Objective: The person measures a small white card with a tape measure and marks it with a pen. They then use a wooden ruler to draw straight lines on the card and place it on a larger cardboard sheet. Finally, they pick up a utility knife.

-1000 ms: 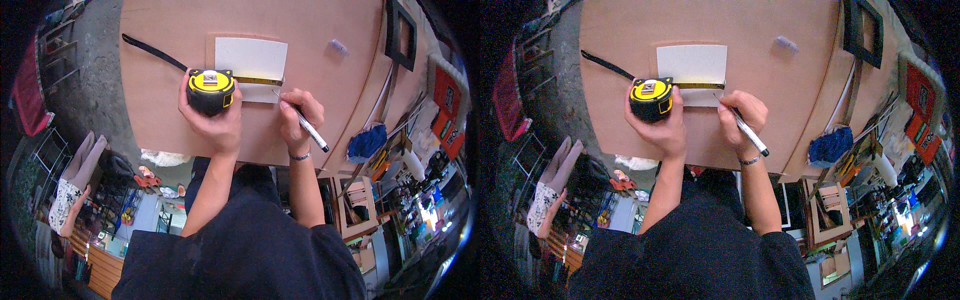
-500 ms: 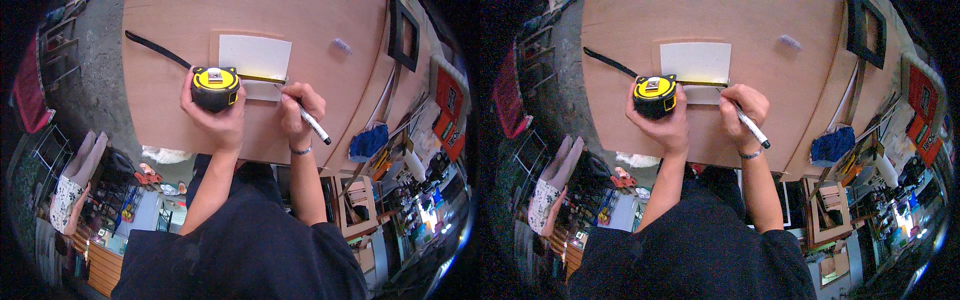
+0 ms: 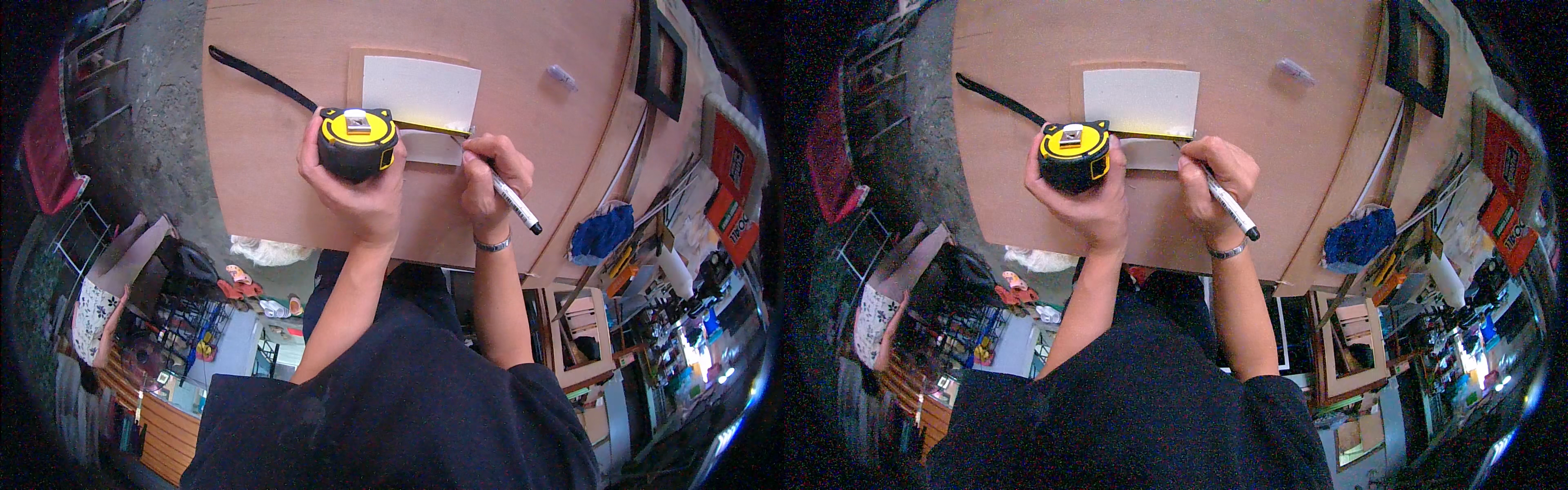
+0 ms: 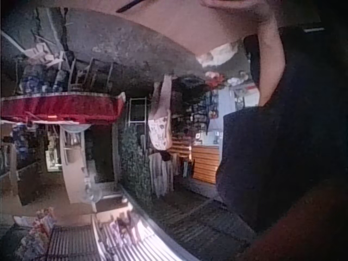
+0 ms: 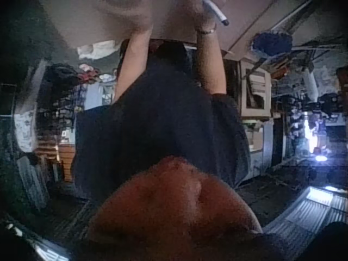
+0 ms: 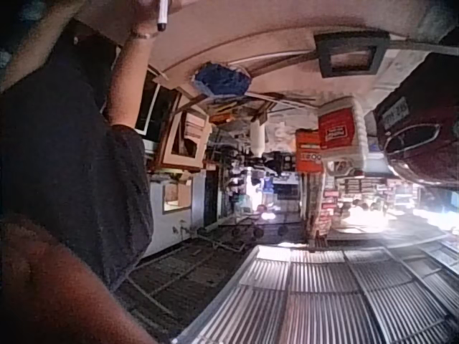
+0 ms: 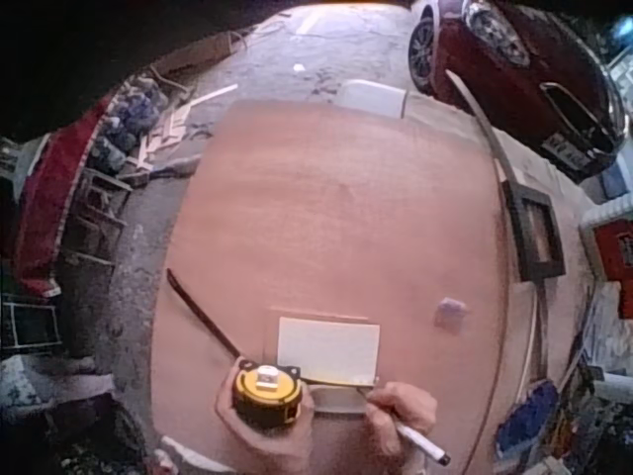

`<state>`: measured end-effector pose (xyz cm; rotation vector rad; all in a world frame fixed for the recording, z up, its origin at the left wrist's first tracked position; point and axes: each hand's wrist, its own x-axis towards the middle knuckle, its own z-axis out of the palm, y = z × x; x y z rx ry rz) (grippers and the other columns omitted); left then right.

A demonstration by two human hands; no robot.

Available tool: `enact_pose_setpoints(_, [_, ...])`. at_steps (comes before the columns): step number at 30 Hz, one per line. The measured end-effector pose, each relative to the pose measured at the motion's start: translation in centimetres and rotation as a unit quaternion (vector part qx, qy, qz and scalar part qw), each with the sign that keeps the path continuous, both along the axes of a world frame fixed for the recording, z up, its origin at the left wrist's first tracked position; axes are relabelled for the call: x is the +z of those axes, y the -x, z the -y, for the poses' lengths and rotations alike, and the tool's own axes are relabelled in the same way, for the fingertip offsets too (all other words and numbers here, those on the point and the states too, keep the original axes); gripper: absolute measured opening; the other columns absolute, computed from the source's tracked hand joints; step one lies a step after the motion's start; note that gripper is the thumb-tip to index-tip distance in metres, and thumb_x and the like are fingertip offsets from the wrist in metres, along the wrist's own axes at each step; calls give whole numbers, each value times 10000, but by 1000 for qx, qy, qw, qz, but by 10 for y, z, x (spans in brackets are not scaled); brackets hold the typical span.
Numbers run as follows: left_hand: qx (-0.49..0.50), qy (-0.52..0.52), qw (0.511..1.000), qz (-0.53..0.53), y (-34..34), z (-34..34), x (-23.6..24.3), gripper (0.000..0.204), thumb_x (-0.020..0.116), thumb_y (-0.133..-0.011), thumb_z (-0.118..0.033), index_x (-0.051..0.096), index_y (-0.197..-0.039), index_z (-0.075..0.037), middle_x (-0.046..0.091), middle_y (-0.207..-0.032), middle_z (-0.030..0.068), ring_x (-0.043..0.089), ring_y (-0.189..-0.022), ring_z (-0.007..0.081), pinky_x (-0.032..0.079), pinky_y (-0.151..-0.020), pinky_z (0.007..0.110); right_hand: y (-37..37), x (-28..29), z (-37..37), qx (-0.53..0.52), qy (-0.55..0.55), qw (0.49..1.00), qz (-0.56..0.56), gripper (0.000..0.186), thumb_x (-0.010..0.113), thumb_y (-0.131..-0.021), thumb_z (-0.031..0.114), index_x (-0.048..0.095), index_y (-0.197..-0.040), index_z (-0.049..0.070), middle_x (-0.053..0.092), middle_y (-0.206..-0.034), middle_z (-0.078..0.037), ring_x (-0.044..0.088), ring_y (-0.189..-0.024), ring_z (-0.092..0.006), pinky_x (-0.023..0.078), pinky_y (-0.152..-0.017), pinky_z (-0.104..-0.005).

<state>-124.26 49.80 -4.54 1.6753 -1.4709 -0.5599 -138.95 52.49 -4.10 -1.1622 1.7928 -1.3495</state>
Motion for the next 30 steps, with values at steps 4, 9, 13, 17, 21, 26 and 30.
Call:
enact_pose_setpoints(4, [5, 9, 1000, -16, 2, -1, -3, 889, 898, -712, -165, 388, -1419, 7, 491, -1368, 199, 500, -1281, 355, 425, -1099, 453, 2, -1, -1, 5, 0, 1000, -12, 38, 621, -758, 36, 612, -729, 12, 565, -599, -88, 548, -510, -183, 432, -512, -302])
enact_pose_setpoints(9, [14, 2, 999, -44, 2, -3, -7, 890, 898, -717, -183, 388, -1422, 4, 489, -1368, 198, 500, -1279, 355, 423, -1099, 455, 2, -1, 0, 4, 2, 1000, -9, 32, 619, -752, 25, 607, -725, 12, 565, -600, -93, 547, -510, -187, 432, -512, -303])
enact_pose_setpoints(13, [13, 4, 999, -48, 2, -2, -6, 891, 897, -721, -190, 386, -1425, 2, 484, -1372, 196, 498, -1275, 353, 425, -1095, 456, 0, 0, 1, -1, -4, 1000, -12, 28, 618, -749, 22, 607, -726, 9, 569, -604, -98, 551, -510, -193, 434, -512, -304])
enact_pose_setpoints(17, [8, 6, 999, -32, -1, 0, -4, 890, 896, -722, -187, 384, -1425, 3, 481, -1374, 195, 497, -1274, 351, 428, -1092, 456, -1, 0, 2, 3, -6, 1000, -12, 26, 618, -747, 21, 608, -727, 8, 571, -606, -102, 556, -512, -198, 437, -514, -305])
enact_pose_setpoints(21, [1, 9, 999, -36, -2, 0, -4, 887, 896, -726, -191, 381, -1423, -1, 481, -1376, 196, 496, -1275, 348, 427, -1092, 455, -2, -3, 0, 9, 21, 999, -26, 64, 566, -796, -8, 610, -757, -34, 562, -616, -47, 477, -522, -93, 364, -504, -243])
enact_pose_setpoints(26, [-2, 9, 999, -33, 1, -4, -4, 884, 896, -734, -210, 377, -1422, -10, 476, -1374, 190, 487, -1285, 345, 428, -1097, 455, 2, -6, -7, 15, 6, 1000, -7, 70, 554, -805, -15, 610, -763, -26, 560, -614, -43, 473, -523, -93, 361, -502, -239])
enact_pose_setpoints(30, [-11, 7, 1000, -29, 3, -8, -6, 897, 895, -741, -223, 361, -1433, -21, 468, -1376, 190, 484, -1289, 347, 427, -1106, 459, 5, -5, -8, 9, 13, 1000, -10, 64, 570, -805, 6, 612, -762, -19, 560, -623, -33, 485, -541, -93, 362, -512, -233])
